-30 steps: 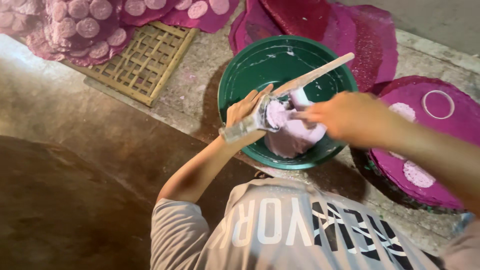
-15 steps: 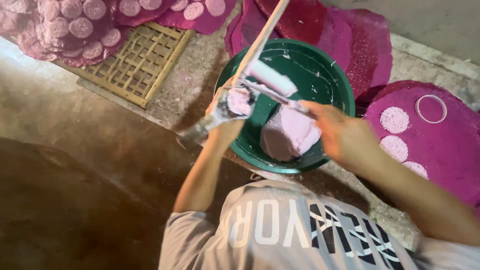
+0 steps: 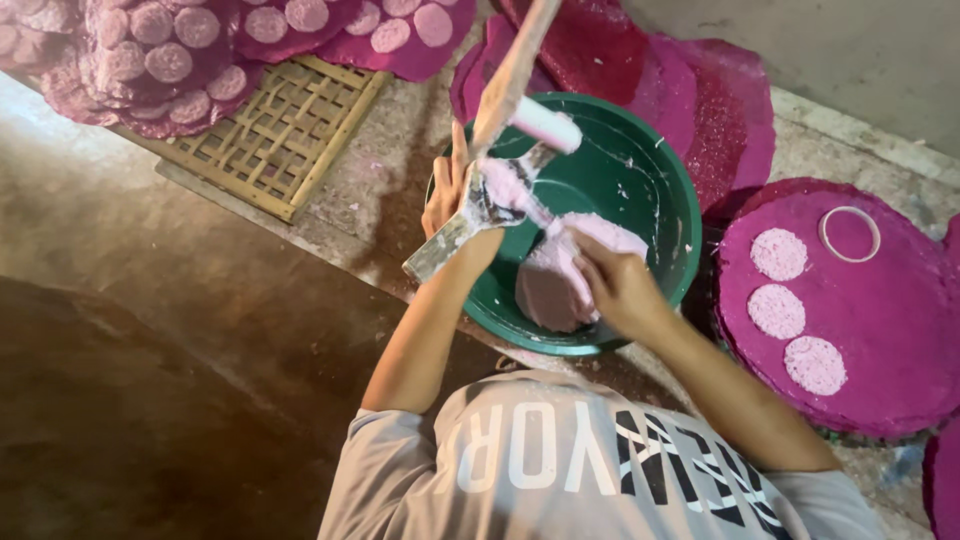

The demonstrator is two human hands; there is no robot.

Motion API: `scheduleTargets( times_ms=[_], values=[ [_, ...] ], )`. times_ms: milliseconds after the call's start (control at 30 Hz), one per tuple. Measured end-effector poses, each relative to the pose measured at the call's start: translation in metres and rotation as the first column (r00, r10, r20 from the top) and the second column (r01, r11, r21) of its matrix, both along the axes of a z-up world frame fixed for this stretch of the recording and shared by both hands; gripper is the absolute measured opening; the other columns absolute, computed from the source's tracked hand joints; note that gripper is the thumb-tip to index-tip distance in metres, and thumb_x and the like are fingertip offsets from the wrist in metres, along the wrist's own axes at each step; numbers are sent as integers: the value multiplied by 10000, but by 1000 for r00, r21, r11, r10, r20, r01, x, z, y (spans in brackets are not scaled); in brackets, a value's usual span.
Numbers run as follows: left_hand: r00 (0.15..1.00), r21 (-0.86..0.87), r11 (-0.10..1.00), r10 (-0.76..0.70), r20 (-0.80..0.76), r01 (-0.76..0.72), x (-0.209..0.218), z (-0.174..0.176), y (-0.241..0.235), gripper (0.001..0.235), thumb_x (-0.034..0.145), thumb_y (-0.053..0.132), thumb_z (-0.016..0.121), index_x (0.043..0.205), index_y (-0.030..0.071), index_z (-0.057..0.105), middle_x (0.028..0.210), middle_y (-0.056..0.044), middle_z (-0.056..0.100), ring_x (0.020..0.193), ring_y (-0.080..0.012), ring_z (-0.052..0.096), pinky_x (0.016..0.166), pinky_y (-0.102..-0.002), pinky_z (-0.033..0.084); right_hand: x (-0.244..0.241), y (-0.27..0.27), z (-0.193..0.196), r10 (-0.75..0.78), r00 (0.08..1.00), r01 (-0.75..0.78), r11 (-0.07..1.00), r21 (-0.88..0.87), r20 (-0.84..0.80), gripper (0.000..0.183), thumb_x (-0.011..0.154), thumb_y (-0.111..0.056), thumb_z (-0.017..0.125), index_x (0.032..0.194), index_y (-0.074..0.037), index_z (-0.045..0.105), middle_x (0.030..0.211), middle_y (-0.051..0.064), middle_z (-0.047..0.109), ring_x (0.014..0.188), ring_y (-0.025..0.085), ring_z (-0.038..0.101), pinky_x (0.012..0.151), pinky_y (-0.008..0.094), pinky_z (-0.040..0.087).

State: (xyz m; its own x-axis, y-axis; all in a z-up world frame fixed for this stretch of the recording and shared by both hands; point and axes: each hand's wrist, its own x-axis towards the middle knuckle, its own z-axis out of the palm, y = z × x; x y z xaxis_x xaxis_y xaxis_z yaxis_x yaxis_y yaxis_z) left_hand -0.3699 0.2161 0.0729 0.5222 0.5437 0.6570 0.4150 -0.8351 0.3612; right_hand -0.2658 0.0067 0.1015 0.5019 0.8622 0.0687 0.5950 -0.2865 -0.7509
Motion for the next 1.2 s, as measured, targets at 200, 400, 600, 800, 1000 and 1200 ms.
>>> scheduleTargets(
  times_ms=[200, 400, 600, 800, 1000, 1200],
  values=[
    [990, -52, 989, -136, 27, 137, -23, -14, 31, 861, 875, 321, 792, 1588, 65, 384, 1102, -95, 596, 885, -274, 678, 686, -374, 561, 19, -15, 55, 72, 997, -53, 896, -441, 26, 397, 996, -268, 598, 1389, -297, 648, 697, 157, 730, 554, 255, 650, 547, 386, 517],
    [936, -204, 924, -343, -76, 322, -18, -19, 3, 755, 814, 312, 791, 1493, 155, 503, 1010, -90, 629, 867, -282, 690, 723, -403, 568, 31, 21, 86, 411, 813, -128, 817, -562, 412, 293, 983, -302, 552, 1209, -234, 725, 880, 127, 739, 730, 316, 725, 604, 436, 565],
    [779, -408, 709, -626, 11, 575, -29, -14, -4, 510, 889, 294, 757, 1364, 167, 624, 1270, -86, 691, 1116, -287, 700, 943, -402, 574, -10, 15, 75, 545, 265, -300, 831, -469, 795, 186, 840, -165, 611, 978, -49, 659, 858, 77, 645, 730, 238, 685, 620, 362, 554],
    [909, -274, 885, -410, -71, 377, -45, 18, 22, 585, 833, 321, 776, 1364, 157, 595, 1218, -69, 688, 1060, -292, 693, 879, -402, 575, -9, -15, 167, 451, 301, -135, 892, -430, 840, 358, 838, -149, 624, 1174, -56, 704, 795, 23, 620, 663, 161, 641, 560, 306, 516],
    [893, -223, 902, -411, -182, 370, -33, 20, 0, 638, 825, 267, 746, 1427, 144, 572, 1150, -77, 677, 979, -296, 688, 786, -421, 567, -26, 28, 100, 482, 154, -125, 875, -467, 863, 207, 840, -196, 638, 991, -68, 697, 760, 29, 631, 598, 162, 647, 478, 290, 519],
    [967, -188, 954, -248, -52, 234, -59, 9, 36, 627, 836, 261, 744, 1424, 131, 571, 1171, -82, 669, 1004, -291, 675, 815, -421, 557, -12, -25, 104, 353, 456, -121, 934, -336, 817, 346, 846, -115, 609, 1179, -61, 688, 834, 57, 643, 668, 207, 664, 570, 334, 548]
  ],
)
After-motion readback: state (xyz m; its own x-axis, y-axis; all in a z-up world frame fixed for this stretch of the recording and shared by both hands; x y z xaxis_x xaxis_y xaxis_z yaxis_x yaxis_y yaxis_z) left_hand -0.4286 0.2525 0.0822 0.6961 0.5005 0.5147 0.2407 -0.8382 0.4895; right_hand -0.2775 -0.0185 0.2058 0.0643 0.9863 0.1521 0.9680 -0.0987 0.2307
